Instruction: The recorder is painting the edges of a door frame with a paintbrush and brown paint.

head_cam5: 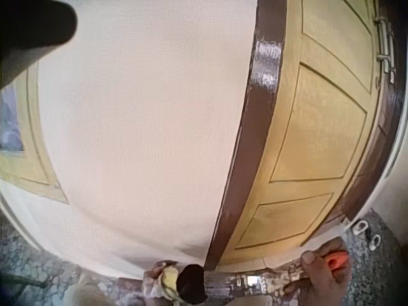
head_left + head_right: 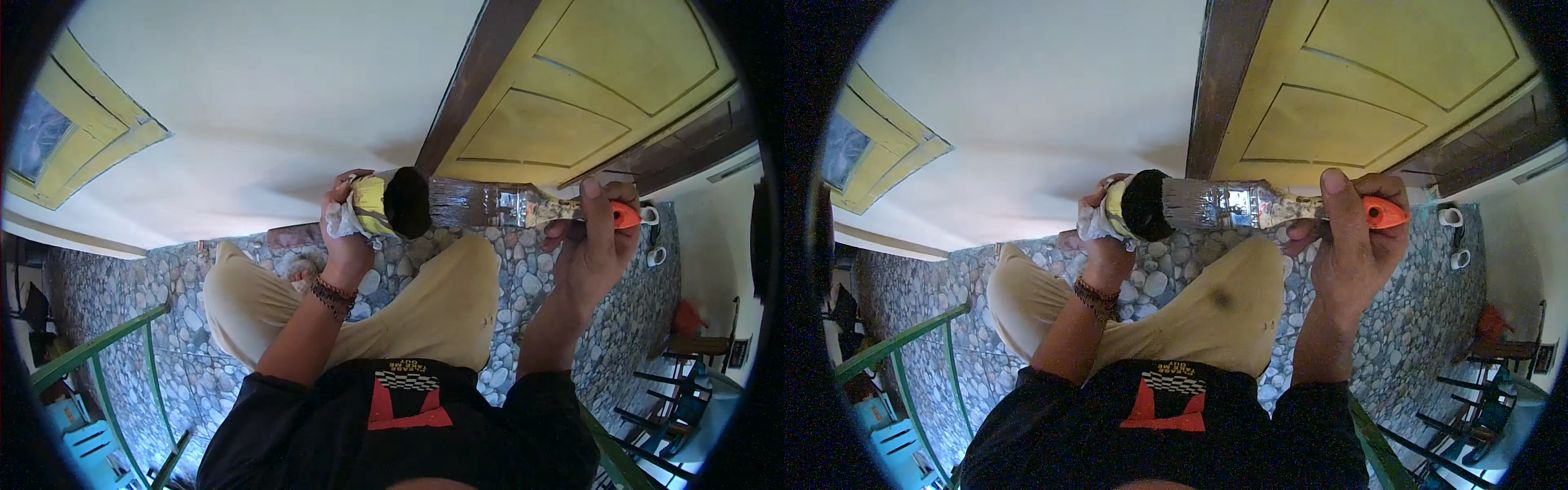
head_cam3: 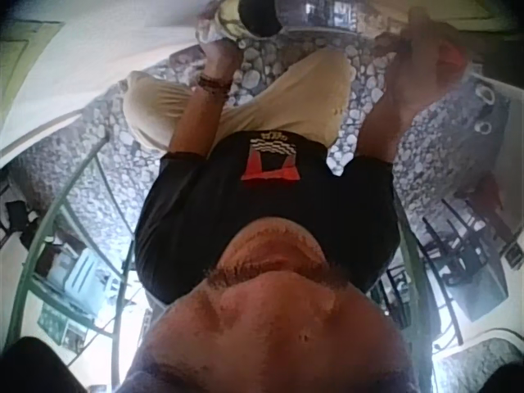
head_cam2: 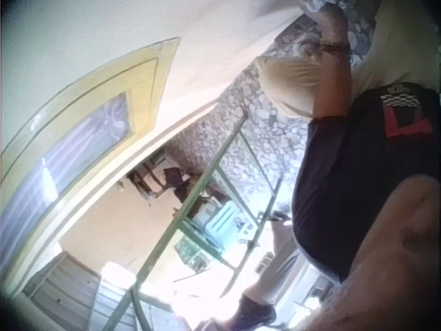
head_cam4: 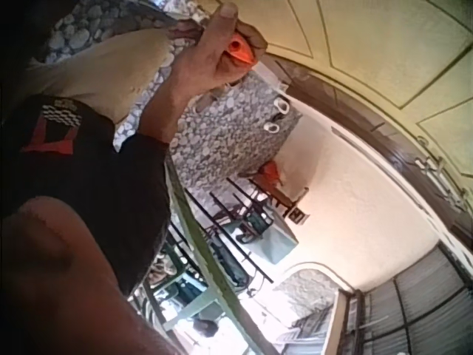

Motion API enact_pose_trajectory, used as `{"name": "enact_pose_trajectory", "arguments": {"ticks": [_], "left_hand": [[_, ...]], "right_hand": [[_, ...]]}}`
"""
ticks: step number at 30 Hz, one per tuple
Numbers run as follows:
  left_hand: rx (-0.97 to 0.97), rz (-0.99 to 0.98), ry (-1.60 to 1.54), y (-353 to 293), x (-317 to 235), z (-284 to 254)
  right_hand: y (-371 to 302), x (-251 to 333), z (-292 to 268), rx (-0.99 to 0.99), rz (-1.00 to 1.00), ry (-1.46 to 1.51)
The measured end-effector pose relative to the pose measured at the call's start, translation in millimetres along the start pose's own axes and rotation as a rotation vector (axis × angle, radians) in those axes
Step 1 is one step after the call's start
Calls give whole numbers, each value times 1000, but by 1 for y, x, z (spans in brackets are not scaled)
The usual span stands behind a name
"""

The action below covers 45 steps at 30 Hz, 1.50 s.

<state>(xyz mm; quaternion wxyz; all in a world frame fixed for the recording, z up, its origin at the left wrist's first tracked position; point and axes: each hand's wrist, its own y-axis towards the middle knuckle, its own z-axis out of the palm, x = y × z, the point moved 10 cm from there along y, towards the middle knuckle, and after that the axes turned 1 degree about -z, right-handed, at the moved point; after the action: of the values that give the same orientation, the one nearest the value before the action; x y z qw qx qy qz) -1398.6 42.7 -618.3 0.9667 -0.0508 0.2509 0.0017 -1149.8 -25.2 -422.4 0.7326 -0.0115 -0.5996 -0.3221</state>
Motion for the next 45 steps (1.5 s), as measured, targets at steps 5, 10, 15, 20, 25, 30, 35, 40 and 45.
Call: {"name": "enact_pose_trajectory", "arguments": {"ticks": [5, 10, 15, 20, 25, 30, 35, 40, 45], "left_hand": [[0, 39, 111, -5, -5, 3], [0, 135, 277, -9, -16, 10], [9, 145, 318, -8, -18, 5], [-75, 100, 164, -4, -18, -7], [-259, -10, 67, -20, -17, -23], [-211, -71, 61, -41, -23, -9], [-143, 18, 575, -38, -29, 8], [261, -12, 1023, -8, 9, 21], [576, 259, 1495, -12, 23, 23]], "right_hand": [[-9, 6, 11, 21, -8, -104], [-14, 11, 26, 111, -61, -268], [-11, 19, 11, 23, -110, -185], [6, 15, -24, -50, -105, -23], [21, -36, -75, -191, 112, 373], [38, -56, -76, 6, 132, 755], [50, -41, -63, 35, 7, 892], [44, -23, -55, 13, -341, 770], [-1, -66, -42, -242, -450, 475]]}}
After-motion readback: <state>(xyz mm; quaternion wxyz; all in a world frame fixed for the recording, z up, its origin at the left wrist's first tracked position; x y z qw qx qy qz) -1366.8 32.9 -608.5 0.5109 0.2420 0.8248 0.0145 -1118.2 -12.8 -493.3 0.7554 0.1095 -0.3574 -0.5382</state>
